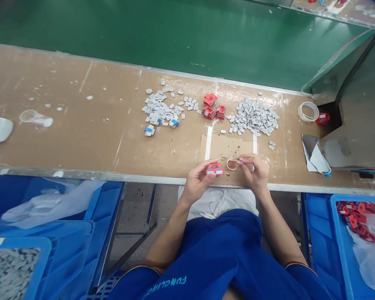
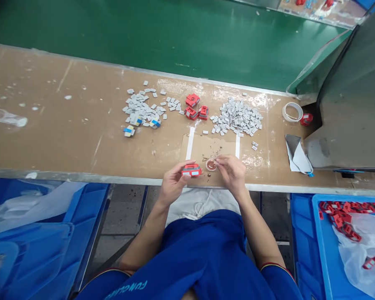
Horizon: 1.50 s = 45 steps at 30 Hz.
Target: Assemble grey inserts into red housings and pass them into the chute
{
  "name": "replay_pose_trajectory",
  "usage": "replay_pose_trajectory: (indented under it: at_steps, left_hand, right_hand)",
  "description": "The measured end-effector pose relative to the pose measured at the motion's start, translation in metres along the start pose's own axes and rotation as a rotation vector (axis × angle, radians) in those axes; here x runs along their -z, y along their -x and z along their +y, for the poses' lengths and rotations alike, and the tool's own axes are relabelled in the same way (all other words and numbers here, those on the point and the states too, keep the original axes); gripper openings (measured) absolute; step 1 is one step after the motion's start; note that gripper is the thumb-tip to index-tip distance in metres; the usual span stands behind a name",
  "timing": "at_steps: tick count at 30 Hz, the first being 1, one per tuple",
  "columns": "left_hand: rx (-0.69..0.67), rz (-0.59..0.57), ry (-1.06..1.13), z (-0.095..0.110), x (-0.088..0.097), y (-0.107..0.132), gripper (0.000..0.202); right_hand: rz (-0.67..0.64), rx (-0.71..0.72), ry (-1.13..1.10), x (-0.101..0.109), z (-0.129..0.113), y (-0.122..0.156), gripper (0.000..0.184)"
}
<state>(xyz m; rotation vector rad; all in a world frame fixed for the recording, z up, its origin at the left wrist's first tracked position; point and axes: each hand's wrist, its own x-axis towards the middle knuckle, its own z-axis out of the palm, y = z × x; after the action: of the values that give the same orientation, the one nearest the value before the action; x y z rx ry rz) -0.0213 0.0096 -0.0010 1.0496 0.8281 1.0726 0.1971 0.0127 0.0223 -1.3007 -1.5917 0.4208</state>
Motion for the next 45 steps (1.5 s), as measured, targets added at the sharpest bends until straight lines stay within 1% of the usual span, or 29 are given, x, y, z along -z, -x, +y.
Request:
replay_pose_trajectory:
  at_steps: [3, 6, 8, 10, 12, 14, 16, 18, 20, 23, 26, 30, 33, 36, 40, 43, 45]
  left_hand:
    - [0.001, 0.018, 0.004, -0.002, 0.004, -0.002, 0.052]
    - [0.013, 0.027, -0.083, -0.002, 0.010, -0.003, 0.051]
    - [-0.014, 0.033, -0.151, -0.002, 0.012, -0.003, 0.051]
    - [-0.049, 0.032, -0.212, -0.003, 0.012, -0.003, 0.049]
    - [-0.075, 0.028, -0.245, -0.004, 0.011, -0.002, 0.046]
    - [-0.083, 0.022, -0.249, -0.005, 0.010, -0.001, 0.045]
    - [-0.074, 0.015, -0.275, -0.006, 0.010, 0.001, 0.043]
    - [-0.068, 0.003, -0.325, -0.007, 0.010, 0.002, 0.039]
    - [-0.077, -0.005, -0.363, -0.008, 0.010, 0.002, 0.038]
    - [-0.104, -0.005, -0.399, -0.008, 0.010, 0.002, 0.038]
    - [-0.138, -0.003, -0.427, -0.007, 0.010, 0.002, 0.037]
    - [-0.193, -0.024, -0.454, -0.004, 0.009, 0.001, 0.032]
    - [-0.226, -0.033, -0.467, -0.003, 0.009, 0.001, 0.030]
    - [-0.246, -0.028, -0.476, -0.002, 0.009, 0.001, 0.029]
    - [-0.218, -0.012, -0.481, -0.002, 0.009, 0.000, 0.030]
    - [-0.184, -0.011, -0.430, -0.002, 0.011, 0.000, 0.034]
    - [-0.155, -0.011, -0.359, -0.002, 0.013, 0.001, 0.037]
  right_hand:
    - [0.024, -0.087, -0.045, 0.000, 0.003, 0.007, 0.015]
    - [0.091, -0.268, -0.119, 0.000, 0.005, 0.014, 0.023]
    - [0.142, -0.380, -0.184, 0.000, 0.005, 0.017, 0.031]
    - [0.179, -0.441, -0.248, -0.001, 0.004, 0.017, 0.037]
    - [0.208, -0.459, -0.289, -0.002, 0.000, 0.016, 0.039]
    - [0.226, -0.451, -0.294, -0.001, -0.007, 0.015, 0.037]
    - [0.219, -0.409, -0.274, 0.001, -0.016, 0.015, 0.032]
    - [0.175, -0.319, -0.256, 0.001, -0.027, 0.014, 0.022]
    - [0.102, -0.203, -0.242, 0.000, -0.037, 0.013, 0.012]
    - [0.012, -0.064, -0.172, -0.005, -0.047, 0.009, 0.005]
    - [-0.015, 0.016, -0.104, -0.010, -0.050, 0.005, 0.004]
    - [-0.039, 0.088, -0.081, -0.014, -0.047, 0.004, 0.011]
    - [-0.044, 0.129, -0.038, -0.017, -0.044, 0.005, 0.011]
    - [-0.046, 0.137, -0.006, -0.019, -0.044, 0.006, 0.010]
    - [-0.040, 0.080, -0.047, -0.015, -0.046, 0.012, 0.010]
    - [0.039, -0.009, -0.085, -0.005, -0.042, 0.015, 0.008]
    - [0.087, -0.059, -0.050, 0.002, -0.036, 0.016, 0.004]
